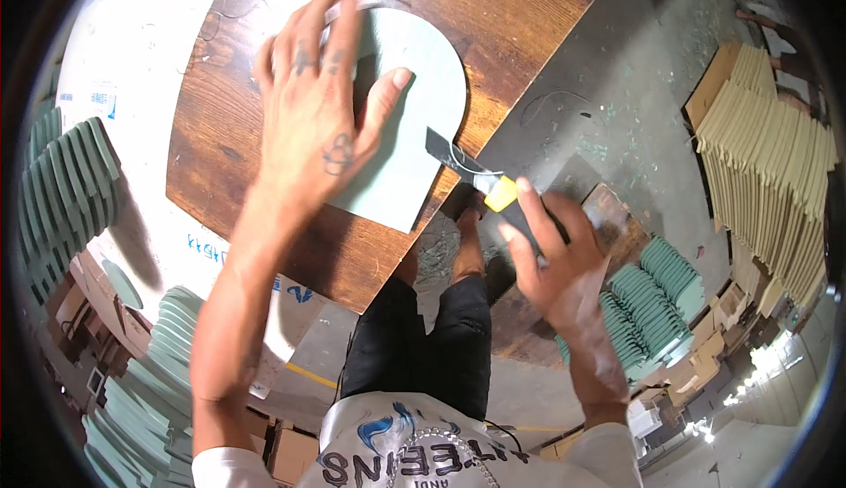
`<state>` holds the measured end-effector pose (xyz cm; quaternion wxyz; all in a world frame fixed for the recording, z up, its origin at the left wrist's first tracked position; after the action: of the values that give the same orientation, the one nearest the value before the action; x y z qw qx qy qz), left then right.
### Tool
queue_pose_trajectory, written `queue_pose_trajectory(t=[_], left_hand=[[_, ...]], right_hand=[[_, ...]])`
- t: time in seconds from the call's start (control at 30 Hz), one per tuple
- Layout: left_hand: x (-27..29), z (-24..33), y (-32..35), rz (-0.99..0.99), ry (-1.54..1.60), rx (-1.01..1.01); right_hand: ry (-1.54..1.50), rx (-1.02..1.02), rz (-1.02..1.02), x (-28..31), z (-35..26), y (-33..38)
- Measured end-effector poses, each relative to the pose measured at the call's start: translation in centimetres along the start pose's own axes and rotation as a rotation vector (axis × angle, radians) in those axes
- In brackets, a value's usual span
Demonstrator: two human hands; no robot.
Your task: The person is trimming the excess material from the edges of green foam pieces using a utility knife.
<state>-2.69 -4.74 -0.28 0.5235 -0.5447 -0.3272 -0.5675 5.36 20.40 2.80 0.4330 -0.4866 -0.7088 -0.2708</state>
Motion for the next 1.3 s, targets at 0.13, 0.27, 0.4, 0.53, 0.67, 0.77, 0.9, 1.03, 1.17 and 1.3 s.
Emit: queue_pose_trajectory(t=[0.13,0.27,0.4,0.53,0.67,0.77,0.9,1.03,1.17,1.3], left_hand=[[0.3,1.7,2.0,0.091,-0.022,0.324],[0.6,1.5,2.1,0.103,-0.001,0.313],[0.7,1.6,2.2,0.136,-0.035,0.227],[0.5,1.4,2.4,0.116,-0.021,0.227],[0.4,1.0,2.4,0.109,-0.001,0.239],[0.4,1.1,2.4,0.104,-0.014,0.237],[0.5,1.0,2.6,0.13,-0.014,0.222],[0.8,1.3,2.3,0.145,-0.015,0.201],[-0.2,3.0,2.1,0.082,0.234,-0.09],[1.0,0.6,1.3,0.059,0.1,-0.095]], right_hand=[[0.001,-0.068,0.097,0.1,-1.7,1.0],[0.042,-0.079,0.117,-0.2,-2.4,0.6],[0.046,-0.075,0.131,-0.5,-2.2,-0.1],[0.04,-0.097,0.124,0.0,-1.9,-1.6],[0.041,-0.092,0.142,0.2,-1.1,-2.9],[0.056,-0.07,0.137,0.3,-0.3,-4.0],[0.057,-0.024,0.157,0.7,1.0,-6.1],[-0.017,0.079,0.117,1.8,1.9,-10.0],[0.096,0.145,0.127,3.0,3.2,-11.5],[-0.12,-0.057,0.133,3.1,2.6,-6.2]])
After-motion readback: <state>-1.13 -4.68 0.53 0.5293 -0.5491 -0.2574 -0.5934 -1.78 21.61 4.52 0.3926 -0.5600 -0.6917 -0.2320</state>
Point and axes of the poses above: each hand's wrist, its own y-axis away from the middle knuckle, its own x-axis out of the back of the hand, z = x × y, the point moved 7 cm from there along -y, towards the middle knuckle, and after that the axes turned 5 degrees about -x, right-handed, at the moved point
